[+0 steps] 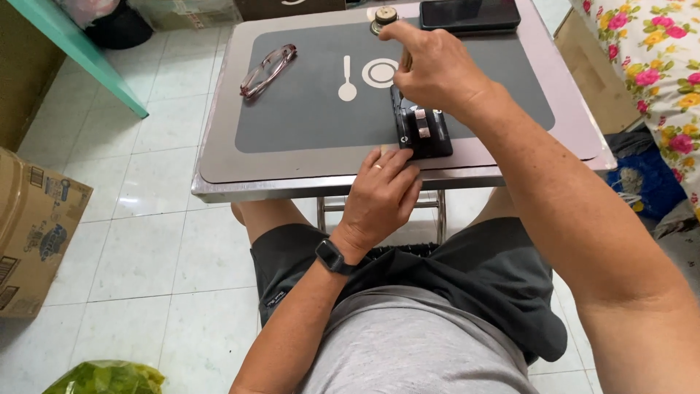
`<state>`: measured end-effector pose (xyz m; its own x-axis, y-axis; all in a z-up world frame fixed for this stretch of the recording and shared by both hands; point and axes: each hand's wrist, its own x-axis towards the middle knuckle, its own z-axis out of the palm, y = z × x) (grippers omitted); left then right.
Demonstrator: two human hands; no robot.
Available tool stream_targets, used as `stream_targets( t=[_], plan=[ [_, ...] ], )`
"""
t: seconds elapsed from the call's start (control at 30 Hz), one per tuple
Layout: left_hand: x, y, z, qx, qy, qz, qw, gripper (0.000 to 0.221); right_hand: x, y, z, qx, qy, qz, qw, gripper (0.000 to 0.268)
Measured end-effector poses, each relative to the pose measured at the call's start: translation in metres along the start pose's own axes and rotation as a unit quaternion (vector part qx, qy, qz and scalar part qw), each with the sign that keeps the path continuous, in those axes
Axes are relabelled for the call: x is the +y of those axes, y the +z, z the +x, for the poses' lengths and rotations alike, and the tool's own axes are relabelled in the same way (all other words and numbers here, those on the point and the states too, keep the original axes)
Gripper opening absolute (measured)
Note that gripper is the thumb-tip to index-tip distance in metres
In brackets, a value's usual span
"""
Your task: Using a precision screwdriver to remove small screws from the internal frame of a mobile phone.
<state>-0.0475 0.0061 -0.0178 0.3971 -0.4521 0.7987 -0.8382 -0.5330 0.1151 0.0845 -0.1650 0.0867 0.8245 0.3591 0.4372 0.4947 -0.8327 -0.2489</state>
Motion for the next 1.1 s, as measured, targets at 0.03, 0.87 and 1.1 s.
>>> stream_targets(
  t=[0.03,0.87,1.1],
  plan=[
    [-0.001,0.001,0.002,0.005,-0.020,-0.041,0.999,0.006,-0.003,-0.005,0.000,-0.022,0.014,0.039,0.999,0.059],
    [-0.089,0.029,0.143,0.128,-0.135,-0.104,0.977,0.014,0.034,0.048,-0.004,0.140,-0.005,0.102,0.985,0.012],
    [-0.103,0.044,0.125,0.082,-0.234,-0.112,0.962,0.030,0.035,0.051,-0.023,0.128,-0.013,0.154,0.980,0.003]
  ],
)
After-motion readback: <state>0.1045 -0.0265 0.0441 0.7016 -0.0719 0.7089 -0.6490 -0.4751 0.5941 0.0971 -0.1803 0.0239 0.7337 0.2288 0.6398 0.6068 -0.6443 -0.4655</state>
